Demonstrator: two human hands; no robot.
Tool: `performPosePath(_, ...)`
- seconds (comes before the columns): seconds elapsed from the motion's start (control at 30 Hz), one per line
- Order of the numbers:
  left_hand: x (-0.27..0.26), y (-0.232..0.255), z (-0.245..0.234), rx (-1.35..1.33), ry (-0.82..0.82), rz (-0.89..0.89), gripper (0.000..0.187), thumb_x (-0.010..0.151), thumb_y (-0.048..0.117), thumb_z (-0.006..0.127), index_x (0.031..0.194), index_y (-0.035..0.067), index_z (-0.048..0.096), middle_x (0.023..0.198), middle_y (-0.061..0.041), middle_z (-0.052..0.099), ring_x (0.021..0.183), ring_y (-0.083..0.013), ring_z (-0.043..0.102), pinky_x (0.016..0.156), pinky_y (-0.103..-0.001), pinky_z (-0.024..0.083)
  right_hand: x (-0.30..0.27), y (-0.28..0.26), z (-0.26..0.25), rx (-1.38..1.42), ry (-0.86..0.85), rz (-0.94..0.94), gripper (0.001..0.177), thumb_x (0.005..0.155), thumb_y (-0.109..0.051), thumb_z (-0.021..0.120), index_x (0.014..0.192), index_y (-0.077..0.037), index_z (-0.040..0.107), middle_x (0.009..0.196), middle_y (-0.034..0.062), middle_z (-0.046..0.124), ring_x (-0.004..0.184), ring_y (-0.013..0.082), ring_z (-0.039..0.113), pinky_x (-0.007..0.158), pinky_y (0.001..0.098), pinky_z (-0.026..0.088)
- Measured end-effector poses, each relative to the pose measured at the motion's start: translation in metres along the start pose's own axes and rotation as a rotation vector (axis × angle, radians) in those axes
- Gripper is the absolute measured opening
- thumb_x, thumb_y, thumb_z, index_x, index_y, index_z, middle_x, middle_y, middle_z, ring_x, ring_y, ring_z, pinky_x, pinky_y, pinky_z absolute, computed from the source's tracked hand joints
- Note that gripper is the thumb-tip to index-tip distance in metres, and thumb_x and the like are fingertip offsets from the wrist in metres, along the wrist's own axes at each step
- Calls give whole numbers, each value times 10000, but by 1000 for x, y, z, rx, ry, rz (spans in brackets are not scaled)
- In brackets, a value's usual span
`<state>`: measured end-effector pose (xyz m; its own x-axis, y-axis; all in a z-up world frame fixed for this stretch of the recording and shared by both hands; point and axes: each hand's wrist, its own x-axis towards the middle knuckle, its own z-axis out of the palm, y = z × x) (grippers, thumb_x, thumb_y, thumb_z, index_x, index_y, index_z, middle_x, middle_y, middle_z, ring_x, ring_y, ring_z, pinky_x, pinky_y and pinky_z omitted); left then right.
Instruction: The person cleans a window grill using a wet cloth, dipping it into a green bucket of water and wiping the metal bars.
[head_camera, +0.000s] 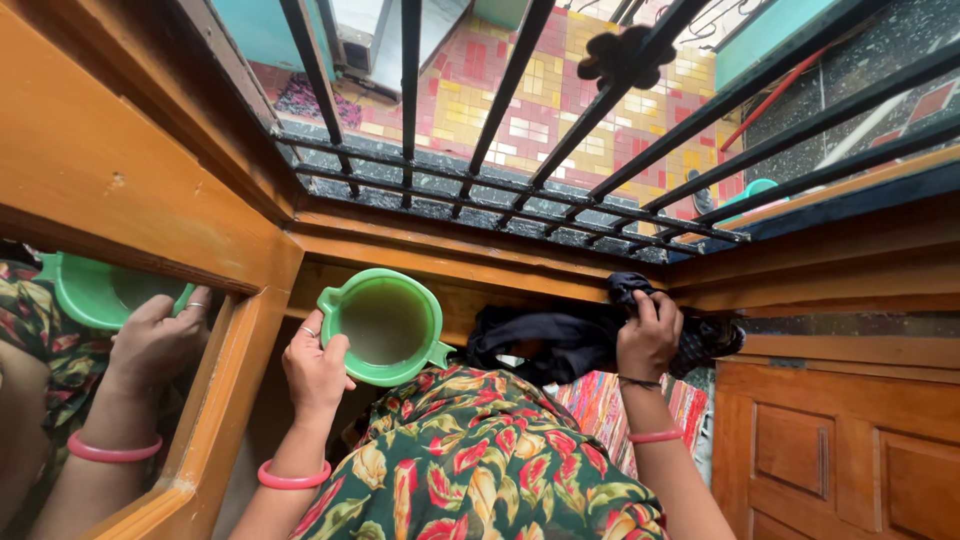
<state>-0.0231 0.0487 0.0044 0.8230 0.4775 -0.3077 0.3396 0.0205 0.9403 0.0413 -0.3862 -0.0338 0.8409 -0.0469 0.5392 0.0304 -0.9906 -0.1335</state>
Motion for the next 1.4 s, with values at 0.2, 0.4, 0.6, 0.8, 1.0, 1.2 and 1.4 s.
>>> performPosePath(0.2, 2, -1, 0, -16, -8, 21, 470, 798, 27, 532, 1238, 42, 695, 704, -51, 690, 401, -119, 579, 343, -289, 481, 6, -63, 5, 165, 75, -13, 381, 779, 105, 567, 1059, -72, 755, 1098, 171, 677, 1053, 365, 626, 956, 454, 524)
performPosePath(0.4, 2, -2, 6, 28, -46, 17, 453, 814, 21, 530, 1228, 27, 713, 684, -56, 662, 408, -117, 576, 351, -277, 484, 19, -175, 17, 403, -82, -296, 398, 760, 54, 607, 1108, -81, 743, 1125, 152, 668, 1057, 348, 629, 932, 442, 533)
performPosePath(0.6, 1, 0, 27, -26, -115, 26, 502, 811, 11, 530, 1289, 32, 679, 705, -31, 675, 403, -94, 551, 339, -266, 453, 17, -131, 14, 348, -32, -722, 330, 844, -81, 648, 1153, -139, 749, 1153, 136, 640, 1103, 334, 631, 921, 437, 542)
performPosePath(0.8, -2, 6, 50, -6, -184, 38, 524, 804, 11, 545, 1312, 31, 671, 704, -38, 683, 378, -98, 540, 334, -264, 456, -18, -13, 14, 139, 103, -505, 301, 858, -46, 672, 1140, -119, 751, 1232, 140, 642, 1134, 371, 640, 979, 461, 568)
performPosePath(1.0, -13, 11, 77, -25, -273, 19, 540, 802, 19, 540, 1325, 54, 668, 726, -11, 701, 416, -63, 560, 332, -246, 467, -46, 28, 6, -9, 99, -126, 359, 786, 74, 708, 1103, -88, 753, 1181, 158, 651, 1111, 386, 648, 965, 455, 564)
performPosePath(1.2, -17, 9, 102, -48, -367, 9, 546, 819, 12, 536, 1344, 64, 678, 695, -42, 687, 396, -71, 543, 337, -242, 457, -32, 45, -54, 679, 111, 518, 315, 967, -47, 733, 1265, -103, 647, 1176, 74, 700, 1053, 258, 695, 909, 368, 592)
performPosePath(1.4, -21, 5, 128, -83, -479, -24, 571, 834, 26, 547, 1398, 70, 622, 739, -42, 702, 392, -70, 546, 336, -239, 456, 8, 28, -129, 1600, 421, 457, 526, 1035, -95, 635, 1535, -42, 483, 1385, 104, 627, 1243, 261, 623, 1146, 416, 482)
